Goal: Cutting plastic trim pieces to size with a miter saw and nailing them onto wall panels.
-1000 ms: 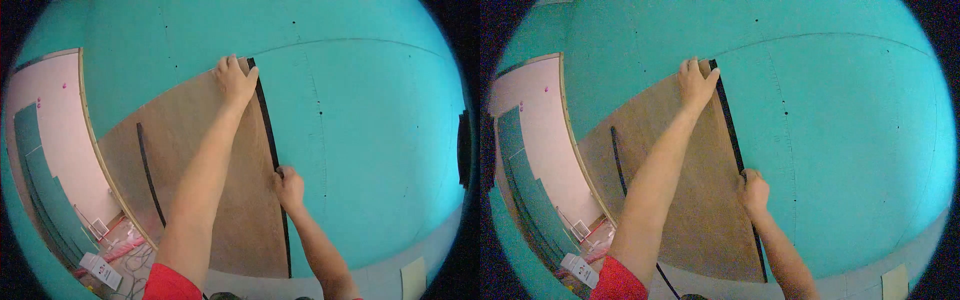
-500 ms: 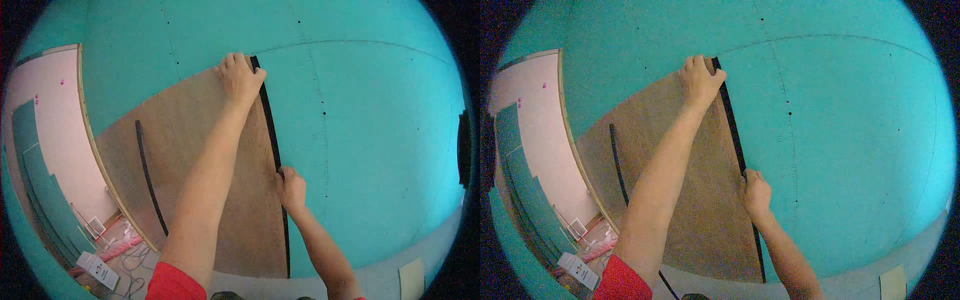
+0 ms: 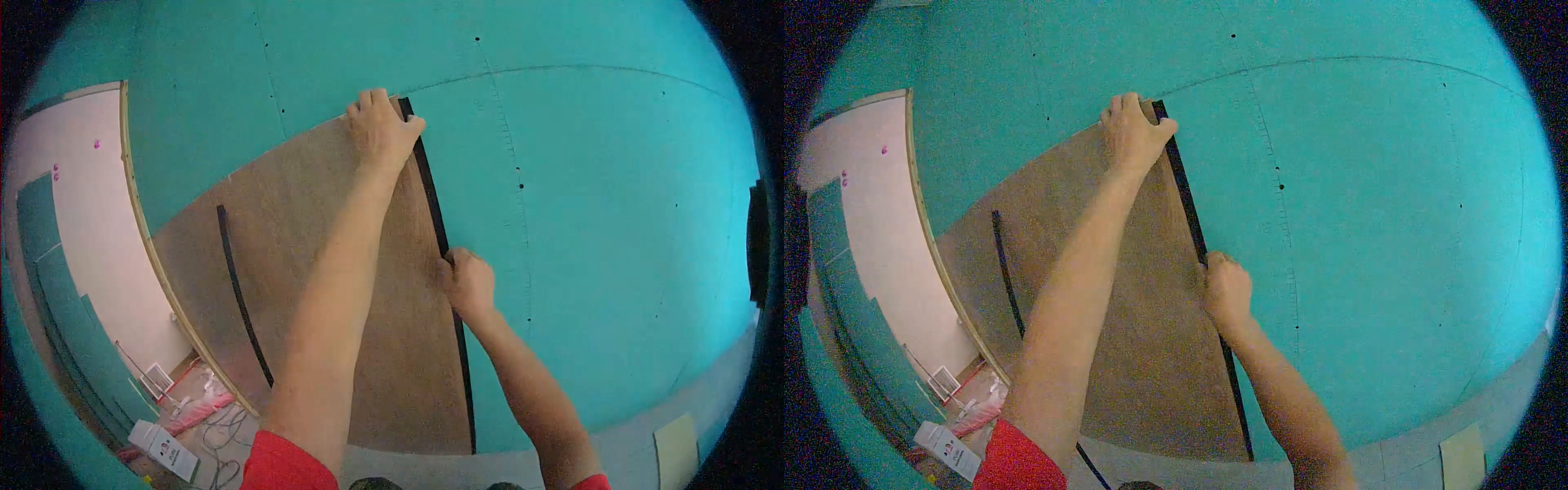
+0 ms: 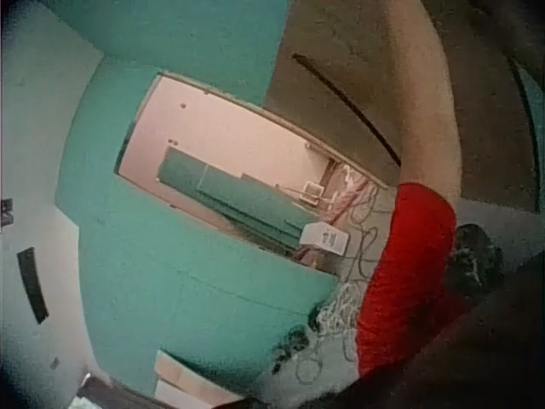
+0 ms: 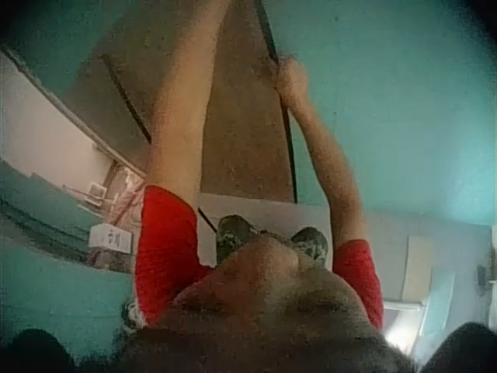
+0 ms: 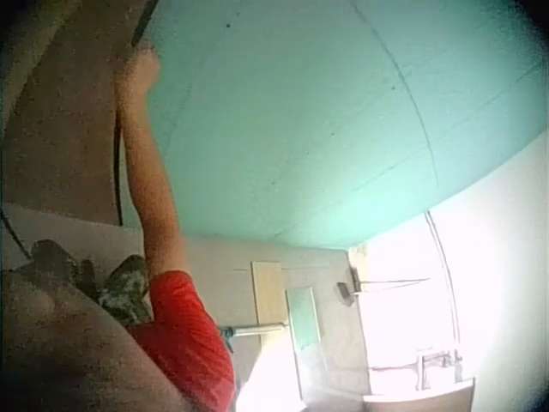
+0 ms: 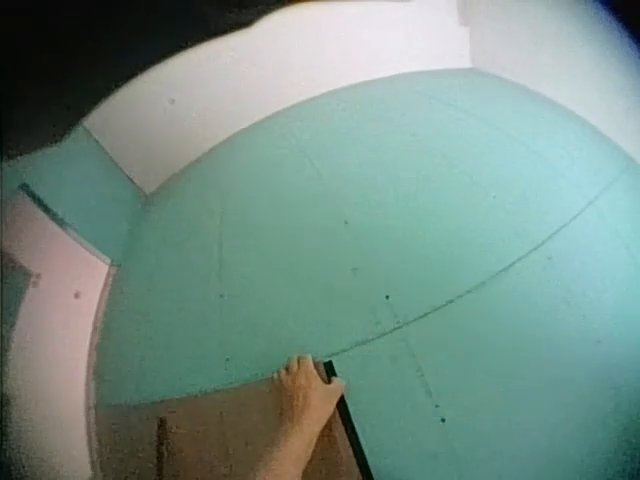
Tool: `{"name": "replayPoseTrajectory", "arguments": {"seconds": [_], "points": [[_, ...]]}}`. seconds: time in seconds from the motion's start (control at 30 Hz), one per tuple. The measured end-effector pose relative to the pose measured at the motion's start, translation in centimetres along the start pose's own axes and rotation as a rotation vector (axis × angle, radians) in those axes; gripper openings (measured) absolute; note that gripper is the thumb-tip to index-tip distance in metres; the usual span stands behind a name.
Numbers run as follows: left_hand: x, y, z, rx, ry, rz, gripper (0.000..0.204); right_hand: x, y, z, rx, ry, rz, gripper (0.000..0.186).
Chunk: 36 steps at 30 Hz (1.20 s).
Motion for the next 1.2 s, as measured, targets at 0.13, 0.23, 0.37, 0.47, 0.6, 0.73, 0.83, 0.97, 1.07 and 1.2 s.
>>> {"name": "replayPoseTrajectory", "arguments": {"seconds": [0.13,0.23,0.37,0.47,0.6,0.73,0.83,0.97,1.07,1.2], "points": [[-0.4,-0.3,-0.8,-0.006,-0.029,-0.036,0.054,0.5,-0.4,0.1,0.01,0.047,-0.014,0.019],[-0.9,0.4,-1.4,-0.037,-0.076,-0.113,0.053,-0.3,-1.2,0.0,0.067,0.1,-0.065,0.02],[-1.0,1.1,-2.2,-0.069,-0.128,-0.183,0.056,-5.0,-4.2,-1.2,0.115,0.108,-0.099,0.02],[-1.6,1.2,-2.8,0.013,-0.056,-0.166,0.058,-8.7,-5.4,-1.1,0.123,0.13,-0.155,0.018],[-3.1,0.2,-1.7,-0.08,-0.141,-0.231,0.055,-9.9,-6.1,-1.1,0.132,0.031,-0.164,0.017],[-12.6,-2.5,-0.3,-0.265,-0.04,-0.295,0.055,-9.4,-6.3,0.4,0.195,-0.024,-0.13,0.015],[-18.8,-1.6,0.0,-0.189,0.106,-0.498,0.058,-10.3,-5.8,-0.7,0.141,-0.007,-0.127,0.014],[-20.7,-1.7,-0.1,-0.198,0.117,-0.524,0.06,-10.9,-5.7,-0.4,0.122,-0.012,-0.112,0.014],[-21.4,-1.7,-0.2,-0.186,0.117,-0.522,0.064,-10.7,-5.3,0.4,0.141,-0.044,-0.135,0.015],[-24.0,-1.8,-0.9,-0.126,0.172,-0.548,0.072,-10.5,-5.5,0.1,0.176,0.012,-0.117,0.014]]}}
Point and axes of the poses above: each hand's wrist, its own x-axis towards the middle knuckle, its own z-axis out of the back of the hand, y = z × x, the point moved 8 cm from there along x, towards the middle knuckle, and after that the axes turned 12 degrees about -y, right-handed, at the moved point
